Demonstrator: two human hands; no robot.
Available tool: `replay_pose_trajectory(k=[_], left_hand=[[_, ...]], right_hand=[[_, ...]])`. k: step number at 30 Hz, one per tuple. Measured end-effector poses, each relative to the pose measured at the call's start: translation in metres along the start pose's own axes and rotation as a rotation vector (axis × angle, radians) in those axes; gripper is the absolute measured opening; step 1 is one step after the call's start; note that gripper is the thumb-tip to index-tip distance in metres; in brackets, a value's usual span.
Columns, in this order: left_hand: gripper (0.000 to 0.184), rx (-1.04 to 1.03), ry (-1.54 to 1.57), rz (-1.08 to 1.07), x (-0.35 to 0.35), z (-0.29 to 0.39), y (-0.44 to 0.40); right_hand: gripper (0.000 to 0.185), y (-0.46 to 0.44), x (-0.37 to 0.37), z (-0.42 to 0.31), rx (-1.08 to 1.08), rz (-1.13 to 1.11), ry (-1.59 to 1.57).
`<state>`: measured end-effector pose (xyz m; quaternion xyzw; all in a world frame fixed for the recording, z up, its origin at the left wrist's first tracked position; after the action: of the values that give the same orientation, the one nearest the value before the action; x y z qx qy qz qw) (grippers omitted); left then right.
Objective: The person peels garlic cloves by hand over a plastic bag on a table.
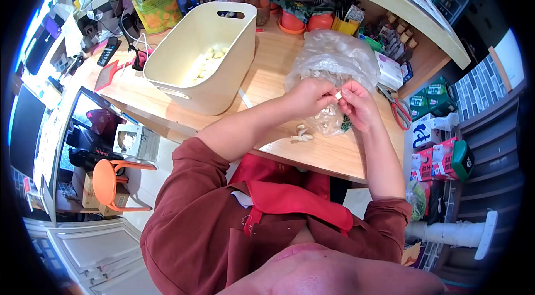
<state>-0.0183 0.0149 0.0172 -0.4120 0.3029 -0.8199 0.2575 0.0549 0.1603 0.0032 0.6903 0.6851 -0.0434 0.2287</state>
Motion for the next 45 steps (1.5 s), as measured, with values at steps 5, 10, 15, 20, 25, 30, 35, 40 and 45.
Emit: replay_pose_trajectory(k=[5, 10, 15, 20, 25, 30, 35, 40, 45], left_hand=[[0.01, 0.018, 0.018, -0.008, 0.002, 0.002, -0.001], [0.01, 0.082, 0.002, 0.052, 0.0, -0.004, -0.002], [0.011, 0.105, -0.027, 0.091, -0.001, -0.008, 0.0], [0.011, 0.102, -0.071, 0.109, -0.001, -0.013, 0.002], [0.009, 0.172, -0.005, 0.18, 0.001, -0.009, 0.001], [0.009, 0.202, 0.034, 0.227, 0.005, -0.007, 0.0], [0.008, 0.108, -0.064, 0.199, 0.007, -0.009, 0.0], [0.007, 0.027, -0.145, 0.208, 0.008, -0.005, -0.002], [0.007, 0.149, -0.069, 0.244, 0.008, -0.01, 0.001]], right_hand=[[0.011, -0.001, 0.001, 0.0, -0.009, -0.013, -0.042], [0.011, -0.005, -0.003, 0.003, 0.096, 0.089, -0.03], [0.011, -0.005, -0.004, 0.003, 0.153, 0.177, -0.022], [0.011, -0.005, -0.003, 0.003, 0.177, 0.196, 0.061], [0.012, -0.003, -0.008, 0.003, 0.168, 0.193, 0.096], [0.015, -0.003, -0.01, 0.001, 0.135, 0.134, 0.129], [0.018, -0.004, -0.012, 0.001, 0.104, 0.073, 0.112], [0.018, -0.003, -0.01, 0.0, 0.138, 0.107, 0.147], [0.021, -0.004, -0.003, -0.004, 0.159, 0.221, 0.137]])
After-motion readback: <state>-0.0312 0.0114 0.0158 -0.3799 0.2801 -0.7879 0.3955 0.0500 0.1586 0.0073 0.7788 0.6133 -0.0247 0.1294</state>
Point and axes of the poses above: each hand's wrist, its own y-axis away from the middle knuckle, its own x-axis out of the back of the hand, z = x × y, the point moved 3 cm from there along -y, towards the middle knuckle, and after that the axes turned 13 degrees about -x, right-handed, at the moved point
